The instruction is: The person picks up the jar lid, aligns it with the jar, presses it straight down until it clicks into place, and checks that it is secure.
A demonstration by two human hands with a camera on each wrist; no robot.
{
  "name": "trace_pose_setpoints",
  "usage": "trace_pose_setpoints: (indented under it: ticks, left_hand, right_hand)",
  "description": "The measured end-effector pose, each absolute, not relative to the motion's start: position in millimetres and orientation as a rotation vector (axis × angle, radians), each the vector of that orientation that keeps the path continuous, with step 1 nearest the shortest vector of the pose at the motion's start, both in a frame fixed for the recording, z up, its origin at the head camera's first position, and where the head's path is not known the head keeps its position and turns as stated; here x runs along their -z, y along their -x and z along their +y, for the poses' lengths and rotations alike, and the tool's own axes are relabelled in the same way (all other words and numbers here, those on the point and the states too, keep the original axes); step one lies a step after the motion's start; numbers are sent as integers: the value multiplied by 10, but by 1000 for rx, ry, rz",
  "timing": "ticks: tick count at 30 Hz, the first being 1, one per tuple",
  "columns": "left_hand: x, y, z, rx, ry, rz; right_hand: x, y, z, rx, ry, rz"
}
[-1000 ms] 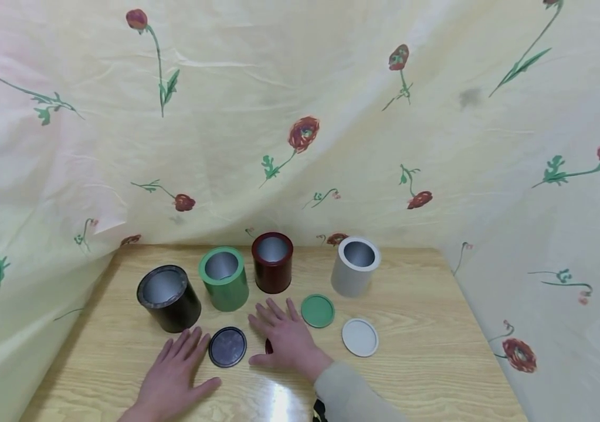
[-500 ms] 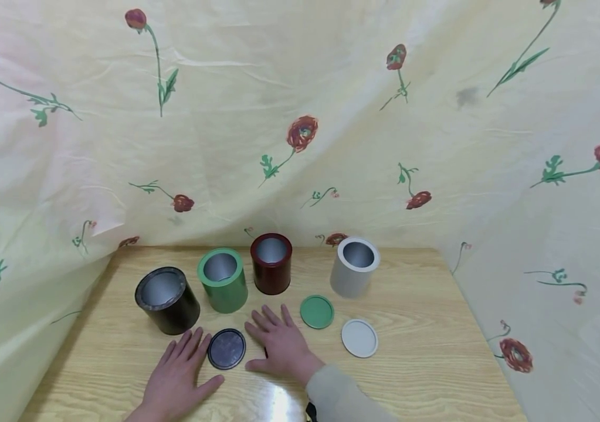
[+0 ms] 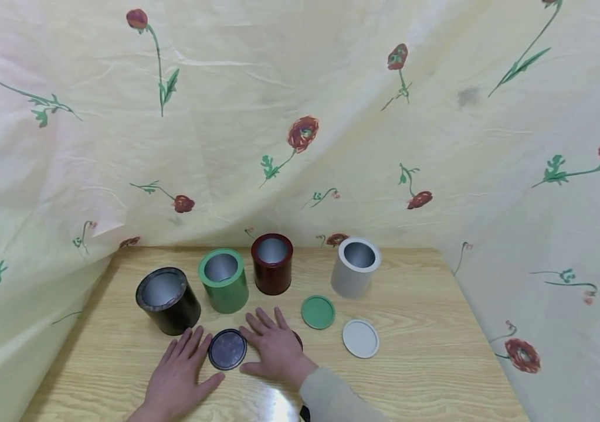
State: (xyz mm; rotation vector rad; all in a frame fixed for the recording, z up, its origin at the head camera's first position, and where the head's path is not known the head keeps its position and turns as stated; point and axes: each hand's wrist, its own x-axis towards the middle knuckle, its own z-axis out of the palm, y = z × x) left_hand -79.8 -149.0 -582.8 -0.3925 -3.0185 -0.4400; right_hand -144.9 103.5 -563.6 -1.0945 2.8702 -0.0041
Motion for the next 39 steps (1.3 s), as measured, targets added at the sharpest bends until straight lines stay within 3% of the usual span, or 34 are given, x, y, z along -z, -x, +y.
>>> trace_pose_setpoints:
  ticks: [39]
  left_hand:
    - [5898,869,-1477,468,491,-2784]
  right_hand:
    - [5782,1479,1142,631,1093,2839]
